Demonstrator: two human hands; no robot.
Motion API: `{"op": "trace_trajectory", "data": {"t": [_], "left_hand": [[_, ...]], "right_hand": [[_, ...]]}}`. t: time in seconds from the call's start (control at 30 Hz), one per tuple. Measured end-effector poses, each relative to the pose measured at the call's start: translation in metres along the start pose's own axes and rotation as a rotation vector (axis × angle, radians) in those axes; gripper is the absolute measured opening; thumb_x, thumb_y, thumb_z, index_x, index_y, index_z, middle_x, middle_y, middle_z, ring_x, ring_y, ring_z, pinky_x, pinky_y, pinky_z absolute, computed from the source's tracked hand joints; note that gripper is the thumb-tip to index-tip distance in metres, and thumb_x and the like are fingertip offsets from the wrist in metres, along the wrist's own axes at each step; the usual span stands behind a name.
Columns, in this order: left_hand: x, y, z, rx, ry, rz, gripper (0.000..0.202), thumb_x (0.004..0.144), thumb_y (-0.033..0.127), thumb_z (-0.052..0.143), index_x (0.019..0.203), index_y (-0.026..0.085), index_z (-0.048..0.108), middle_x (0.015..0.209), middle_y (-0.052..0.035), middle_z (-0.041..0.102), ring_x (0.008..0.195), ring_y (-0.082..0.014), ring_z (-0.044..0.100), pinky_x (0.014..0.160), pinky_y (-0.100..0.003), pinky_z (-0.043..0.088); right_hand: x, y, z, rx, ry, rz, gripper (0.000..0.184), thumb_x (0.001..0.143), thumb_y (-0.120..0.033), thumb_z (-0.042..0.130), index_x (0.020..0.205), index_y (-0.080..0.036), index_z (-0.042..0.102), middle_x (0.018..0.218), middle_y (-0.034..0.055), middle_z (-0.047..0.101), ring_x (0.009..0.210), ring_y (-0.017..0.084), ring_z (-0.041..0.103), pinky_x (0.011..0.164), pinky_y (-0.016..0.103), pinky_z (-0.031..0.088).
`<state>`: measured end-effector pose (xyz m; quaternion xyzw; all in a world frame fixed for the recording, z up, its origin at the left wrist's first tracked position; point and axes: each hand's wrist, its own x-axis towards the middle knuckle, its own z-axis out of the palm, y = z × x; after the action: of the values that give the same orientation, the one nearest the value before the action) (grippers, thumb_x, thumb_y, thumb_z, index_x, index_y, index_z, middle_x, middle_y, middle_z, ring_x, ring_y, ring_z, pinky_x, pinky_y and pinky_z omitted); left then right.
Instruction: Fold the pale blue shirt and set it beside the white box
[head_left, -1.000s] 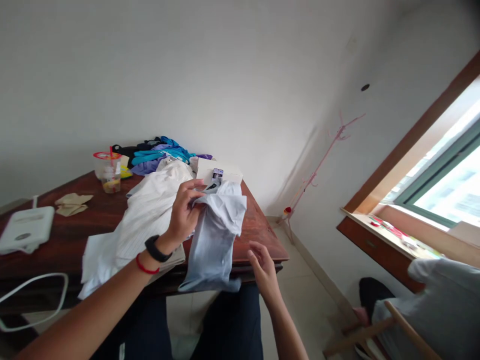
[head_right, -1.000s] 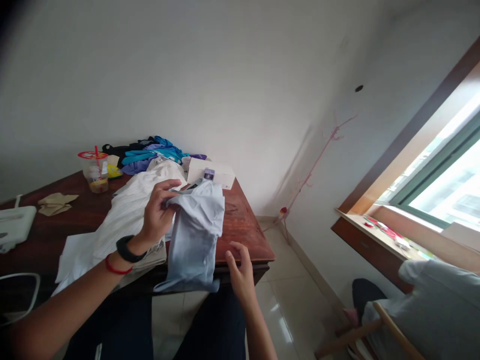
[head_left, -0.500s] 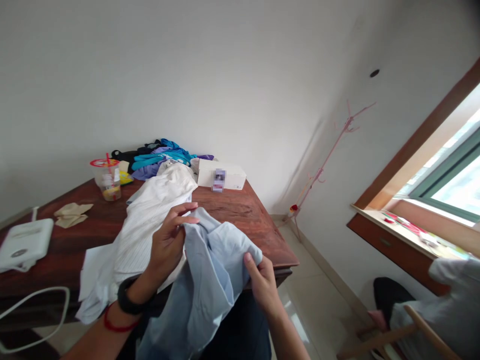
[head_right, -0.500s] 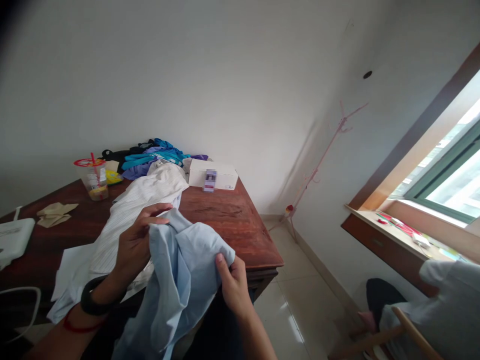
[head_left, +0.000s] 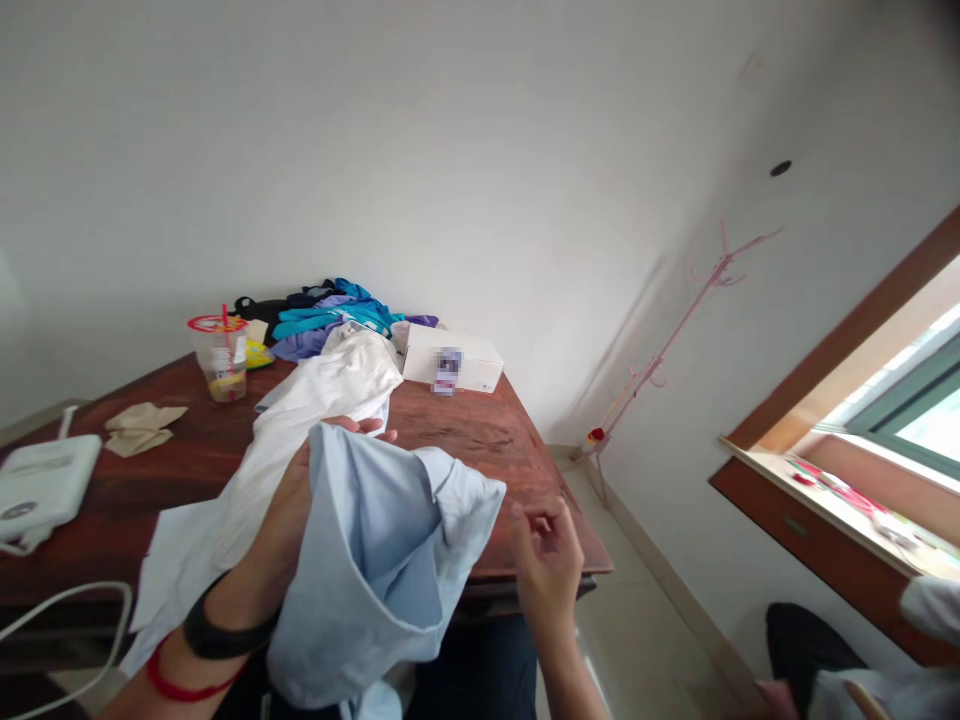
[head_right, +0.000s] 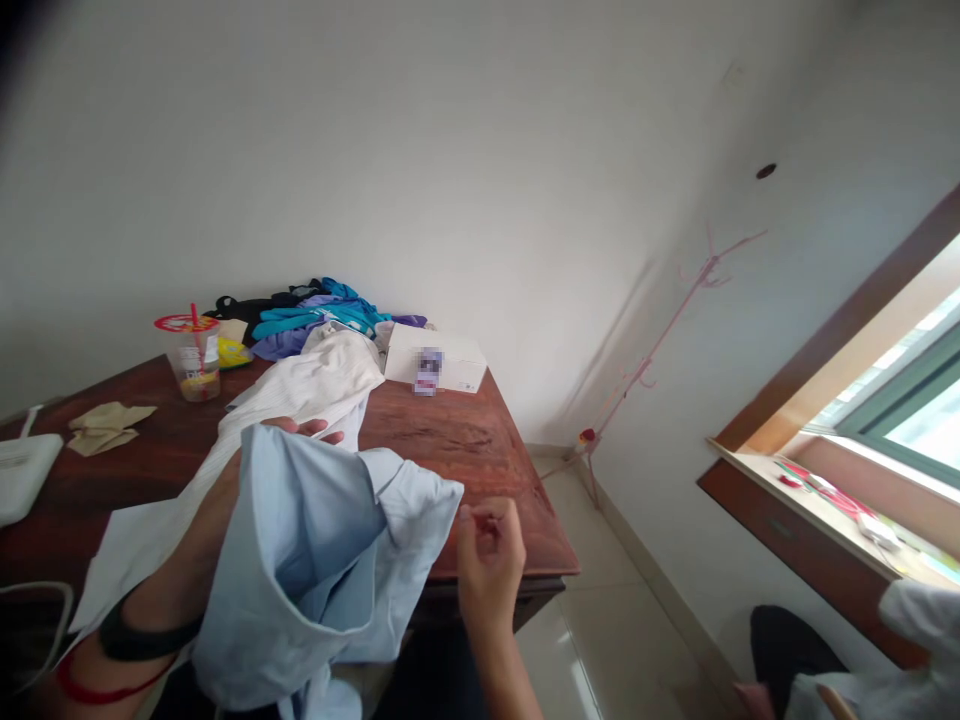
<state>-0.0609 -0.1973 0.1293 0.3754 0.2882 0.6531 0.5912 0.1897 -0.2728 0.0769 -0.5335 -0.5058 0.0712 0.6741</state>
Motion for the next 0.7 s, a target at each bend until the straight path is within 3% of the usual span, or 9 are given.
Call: {"op": "trace_trajectory", "data": {"t": [0.1, 0.17, 0.23, 0.3, 0.4, 0.53, 0.6, 0.7], "left_hand": [[-0.001, -0.006, 0.005, -0.02, 0.025, -0.058, 0.043, 0.066, 0.038, 0.088, 0.096, 0.026, 0.059, 0.114, -0.0019, 0.075, 0.109, -0.03, 0.074, 0.079, -0.04, 0.066], [-0.002, -0.014, 0.006, -0.028, -0.041, -0.075, 0.036, 0.072, 0.038, 0.084, 0.096, 0.028, 0.059, 0.111, 0.0001, 0.074, 0.107, -0.0287, 0.074, 0.086, -0.043, 0.064], [-0.004, -0.026, 0.005, -0.028, -0.148, -0.073, 0.026, 0.08, 0.042, 0.077, 0.095, 0.03, 0.06, 0.108, 0.0005, 0.073, 0.107, -0.0289, 0.074, 0.092, -0.048, 0.062], [-0.006, -0.037, 0.003, -0.016, -0.262, -0.061, 0.021, 0.084, 0.047, 0.073, 0.095, 0.033, 0.062, 0.105, -0.0008, 0.072, 0.108, -0.0306, 0.073, 0.093, -0.052, 0.062], [-0.005, -0.051, 0.0, -0.052, -0.423, -0.059, 0.023, 0.083, 0.055, 0.073, 0.089, 0.035, 0.063, 0.097, -0.0007, 0.071, 0.1, -0.03, 0.074, 0.089, -0.052, 0.063], [0.003, -0.053, -0.007, -0.073, -0.527, -0.019, 0.04, 0.08, 0.07, 0.07, 0.081, 0.031, 0.061, 0.081, -0.0011, 0.069, 0.084, -0.0286, 0.076, 0.083, -0.054, 0.064], [0.006, -0.042, -0.011, -0.039, -0.474, -0.001, 0.039, 0.081, 0.07, 0.068, 0.084, 0.032, 0.062, 0.083, -0.001, 0.07, 0.087, -0.0294, 0.076, 0.084, -0.055, 0.064], [0.011, -0.013, -0.015, 0.093, -0.177, 0.036, 0.025, 0.085, 0.059, 0.07, 0.094, 0.036, 0.064, 0.096, 0.0004, 0.074, 0.092, -0.0283, 0.076, 0.082, -0.049, 0.066]], "right_hand": [[-0.019, -0.009, 0.015, 0.045, -0.313, 0.068, 0.019, 0.09, -0.038, 0.07, 0.098, -0.022, 0.064, 0.087, 0.0039, 0.062, 0.074, 0.017, 0.058, 0.06, 0.026, 0.049], [-0.026, -0.011, 0.027, 0.101, -0.453, 0.18, 0.037, 0.084, -0.039, 0.077, 0.114, -0.023, 0.062, 0.099, 0.0066, 0.066, 0.08, 0.018, 0.063, 0.061, 0.026, 0.052], [-0.027, -0.009, 0.037, 0.125, -0.473, 0.273, 0.05, 0.078, -0.04, 0.081, 0.12, -0.023, 0.06, 0.107, 0.0084, 0.067, 0.09, 0.021, 0.065, 0.066, 0.028, 0.055], [-0.024, -0.004, 0.044, 0.127, -0.457, 0.336, 0.05, 0.077, -0.041, 0.081, 0.118, -0.022, 0.06, 0.108, 0.0089, 0.068, 0.097, 0.024, 0.065, 0.07, 0.029, 0.056], [-0.019, 0.0, 0.049, 0.129, -0.476, 0.379, 0.032, 0.082, -0.038, 0.073, 0.107, -0.02, 0.064, 0.097, 0.0056, 0.069, 0.085, 0.021, 0.063, 0.065, 0.027, 0.051], [-0.008, 0.005, 0.047, 0.112, -0.396, 0.335, 0.014, 0.082, -0.031, 0.064, 0.081, -0.017, 0.067, 0.073, 0.0008, 0.064, 0.069, 0.016, 0.053, 0.064, 0.025, 0.043], [0.001, 0.009, 0.04, 0.126, -0.318, 0.349, 0.013, 0.078, -0.029, 0.063, 0.075, -0.017, 0.066, 0.068, -0.0002, 0.061, 0.066, 0.015, 0.05, 0.062, 0.025, 0.04], [0.021, 0.017, 0.023, 0.26, -0.199, 0.503, 0.012, 0.071, -0.031, 0.066, 0.074, -0.019, 0.066, 0.06, -0.0033, 0.055, 0.057, 0.013, 0.044, 0.054, 0.023, 0.034]]}}
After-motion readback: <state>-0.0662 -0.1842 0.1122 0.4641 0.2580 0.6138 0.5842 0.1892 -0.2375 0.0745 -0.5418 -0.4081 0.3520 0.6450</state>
